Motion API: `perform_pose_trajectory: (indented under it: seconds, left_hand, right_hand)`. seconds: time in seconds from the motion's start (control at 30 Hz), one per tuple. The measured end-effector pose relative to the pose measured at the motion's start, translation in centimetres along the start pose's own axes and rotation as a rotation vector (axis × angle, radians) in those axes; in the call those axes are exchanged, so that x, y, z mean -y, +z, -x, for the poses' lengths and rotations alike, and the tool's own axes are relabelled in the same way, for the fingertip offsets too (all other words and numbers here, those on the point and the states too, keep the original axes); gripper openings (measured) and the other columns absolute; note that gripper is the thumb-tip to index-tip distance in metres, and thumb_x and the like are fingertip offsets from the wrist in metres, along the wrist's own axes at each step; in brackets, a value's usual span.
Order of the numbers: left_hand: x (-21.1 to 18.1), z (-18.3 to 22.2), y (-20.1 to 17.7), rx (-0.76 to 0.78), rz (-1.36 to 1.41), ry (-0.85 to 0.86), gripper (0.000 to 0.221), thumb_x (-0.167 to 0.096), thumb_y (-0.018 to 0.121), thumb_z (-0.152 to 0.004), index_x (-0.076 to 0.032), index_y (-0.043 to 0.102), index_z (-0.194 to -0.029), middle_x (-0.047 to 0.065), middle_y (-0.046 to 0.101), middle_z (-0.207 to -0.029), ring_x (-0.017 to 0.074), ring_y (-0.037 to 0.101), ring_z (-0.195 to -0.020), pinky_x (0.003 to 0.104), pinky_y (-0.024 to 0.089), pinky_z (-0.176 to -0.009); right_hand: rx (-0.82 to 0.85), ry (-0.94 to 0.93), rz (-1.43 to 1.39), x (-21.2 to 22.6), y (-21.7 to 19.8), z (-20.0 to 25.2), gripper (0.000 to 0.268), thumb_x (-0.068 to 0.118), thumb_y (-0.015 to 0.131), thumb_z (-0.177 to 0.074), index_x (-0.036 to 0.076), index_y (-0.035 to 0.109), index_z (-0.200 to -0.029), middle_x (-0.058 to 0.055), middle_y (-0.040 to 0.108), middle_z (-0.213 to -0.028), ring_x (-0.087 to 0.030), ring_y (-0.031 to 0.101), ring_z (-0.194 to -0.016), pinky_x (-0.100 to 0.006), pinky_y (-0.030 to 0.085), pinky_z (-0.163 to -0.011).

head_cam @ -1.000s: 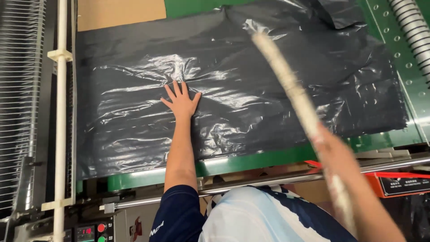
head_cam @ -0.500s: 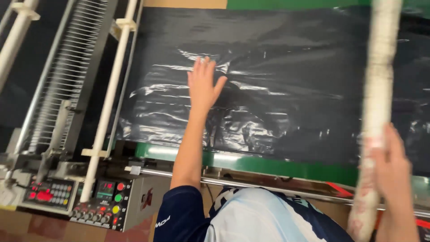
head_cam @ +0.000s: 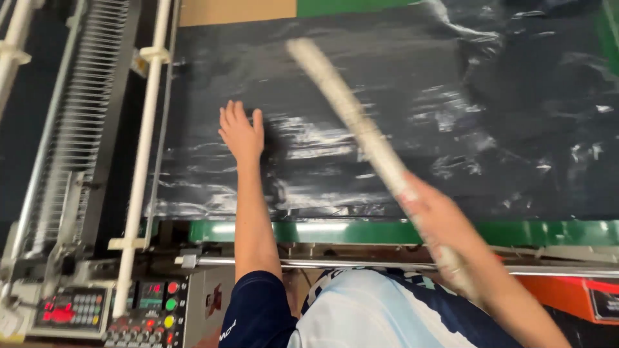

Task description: Manually aligning and smoothing black plastic film on a bag-making machine's conveyor belt using hands and a rolling tube.

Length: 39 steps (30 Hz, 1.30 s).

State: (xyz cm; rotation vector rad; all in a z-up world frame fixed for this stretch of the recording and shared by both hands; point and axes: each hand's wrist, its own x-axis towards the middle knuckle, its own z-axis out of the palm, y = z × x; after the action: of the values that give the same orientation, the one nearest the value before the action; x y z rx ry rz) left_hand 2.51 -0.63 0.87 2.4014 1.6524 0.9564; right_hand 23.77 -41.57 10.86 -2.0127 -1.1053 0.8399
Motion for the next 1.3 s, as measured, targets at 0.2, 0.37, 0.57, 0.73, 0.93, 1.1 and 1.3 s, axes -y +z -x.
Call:
perform_pose_trajectory:
  seconds: [0.2, 0.37, 0.57, 0.73, 0.93, 1.1, 1.3]
  left_hand:
    - [-4.0, 2.6, 3.6, 0.557, -0.159, -0.040, 0.077, -0.066, 0.036, -0.095, -0.019, 0.029, -0.156, 0.006, 0.012, -0.166, 0.0393, -0.003, -0.151, 0.077, 0.006, -0.111]
    - [-6.1, 4.5, 4.9, 0.691, -0.182, 0.027, 0.085, -0.070, 0.036, -0.092, -0.020, 0.021, -0.159, 0.004, 0.005, -0.168, 0.0381, -0.008, -0.151, 0.075, 0.003, -0.112]
    - [-6.9, 5.2, 5.7, 0.652, -0.210, 0.034, 0.092, -0.075, 0.034, -0.090, -0.018, 0.017, -0.160, 0.004, 0.003, -0.168, 0.0395, -0.007, -0.151, 0.075, 0.004, -0.111]
    - [-6.0, 4.6, 5.0, 0.618, -0.029, 0.010, 0.084, -0.071, 0.041, -0.088, -0.020, 0.031, -0.154, 0.003, 0.020, -0.165, 0.0347, 0.004, -0.153, 0.076, 0.009, -0.110]
    - [-0.6, 3.1, 1.5, 0.204, 0.180, 0.077, 0.058, -0.034, 0.054, -0.096, -0.006, 0.043, -0.145, 0.017, 0.047, -0.150, 0.0378, 0.036, -0.144, 0.051, 0.033, -0.114]
    - [5.5, 1.5, -4.5, -0.069, 0.199, 0.029, 0.053, -0.018, 0.059, -0.094, -0.006, 0.045, -0.144, 0.017, 0.051, -0.144, 0.0361, 0.042, -0.139, 0.051, 0.034, -0.114]
    - [8.6, 1.6, -8.9, -0.302, 0.161, -0.035, 0.049, -0.003, 0.059, -0.090, -0.001, 0.050, -0.139, 0.022, 0.057, -0.133, 0.0379, 0.051, -0.130, 0.048, 0.032, -0.116]
  right_hand:
    - [-0.408, 0.500, 0.042, -15.9, -10.4, 2.2, 0.061, 0.033, 0.047, -0.098, 0.024, 0.037, -0.157, -0.008, 0.045, -0.152, -0.029, 0.045, -0.134, -0.040, 0.030, -0.110]
    - [-0.609, 0.624, 0.107, -14.0, -12.7, 4.5, 0.063, 0.024, 0.037, -0.098, 0.013, 0.032, -0.159, -0.026, 0.043, -0.150, -0.048, 0.043, -0.129, -0.051, 0.030, -0.104]
    - [-0.313, 0.311, 0.123, -10.5, -8.4, 2.6, 0.061, 0.022, 0.045, -0.095, 0.015, 0.037, -0.155, -0.009, 0.037, -0.159, -0.025, 0.035, -0.145, -0.036, 0.025, -0.115]
    - [-0.301, 0.487, 0.127, -8.0, -8.6, 1.2, 0.065, 0.030, 0.046, -0.100, 0.023, 0.038, -0.164, -0.025, 0.062, -0.113, -0.041, 0.056, -0.107, -0.042, 0.035, -0.098]
    - [-0.107, 0.109, 0.005, -3.2, -2.1, -2.4, 0.064, 0.017, 0.047, -0.093, 0.018, 0.035, -0.156, -0.004, 0.036, -0.160, -0.020, 0.036, -0.142, -0.036, 0.023, -0.117]
    - [0.211, -0.189, -0.088, 2.2, 5.5, -4.6, 0.064, 0.026, 0.056, -0.091, 0.017, 0.041, -0.152, -0.014, 0.044, -0.152, -0.032, 0.043, -0.138, -0.047, 0.032, -0.114]
    - [0.471, -0.466, -0.144, 4.8, 10.2, -4.2, 0.061, 0.020, 0.053, -0.093, 0.022, 0.044, -0.153, -0.018, 0.053, -0.145, -0.040, 0.050, -0.132, -0.053, 0.041, -0.107]
